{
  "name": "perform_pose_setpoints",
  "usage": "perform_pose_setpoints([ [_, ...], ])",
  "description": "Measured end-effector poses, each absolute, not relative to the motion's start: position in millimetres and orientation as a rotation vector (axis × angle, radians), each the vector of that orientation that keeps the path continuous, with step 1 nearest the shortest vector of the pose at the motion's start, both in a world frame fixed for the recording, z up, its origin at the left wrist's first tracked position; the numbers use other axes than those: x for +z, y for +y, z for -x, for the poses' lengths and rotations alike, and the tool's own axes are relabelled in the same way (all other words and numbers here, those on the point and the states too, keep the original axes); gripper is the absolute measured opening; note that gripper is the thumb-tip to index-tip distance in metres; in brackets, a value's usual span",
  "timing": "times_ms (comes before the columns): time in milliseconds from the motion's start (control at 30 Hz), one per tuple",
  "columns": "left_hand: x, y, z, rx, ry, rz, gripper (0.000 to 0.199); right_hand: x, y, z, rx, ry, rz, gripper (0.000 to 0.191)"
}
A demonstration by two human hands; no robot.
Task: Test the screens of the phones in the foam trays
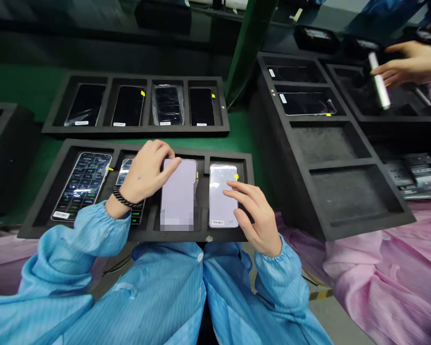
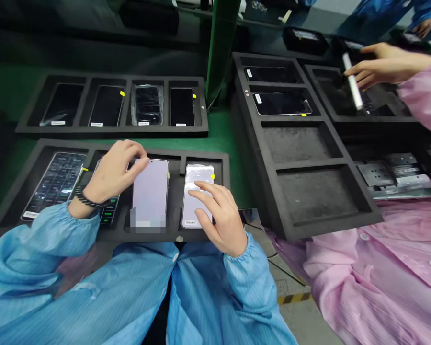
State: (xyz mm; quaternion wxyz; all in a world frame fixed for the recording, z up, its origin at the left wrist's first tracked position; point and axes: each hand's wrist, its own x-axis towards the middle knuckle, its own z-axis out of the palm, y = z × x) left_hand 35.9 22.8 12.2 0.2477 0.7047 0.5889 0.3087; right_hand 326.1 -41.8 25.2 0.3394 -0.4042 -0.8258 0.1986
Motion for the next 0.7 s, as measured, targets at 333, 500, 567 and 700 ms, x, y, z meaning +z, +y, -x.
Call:
perform_pose_setpoints([
  [333,6.5,-23.7,-51.4,0.741,1.412,-1.441,0.039,26.3,-43.2,-305.3,0.599,-1.941,1.170,0.024],
  [500,22.6,-52.7,-73.7,1.068,1.340,-1.442,0.033,41.4,-32.4,-288.7,0.388,-1.877,1.370,0.018],
  [567,27.3,-65.6,-83.0,1.135,1.308,-1.440,0.032,48.0,-31.8,-283.4,0.259,-1.937,1.359,0.020],
  [700,27.3,-82.2,-99.5,1.163,1.343,-1.481,0.025,59.4,-42.3,-266.5,0.007,-2.043,1.273,0.033],
])
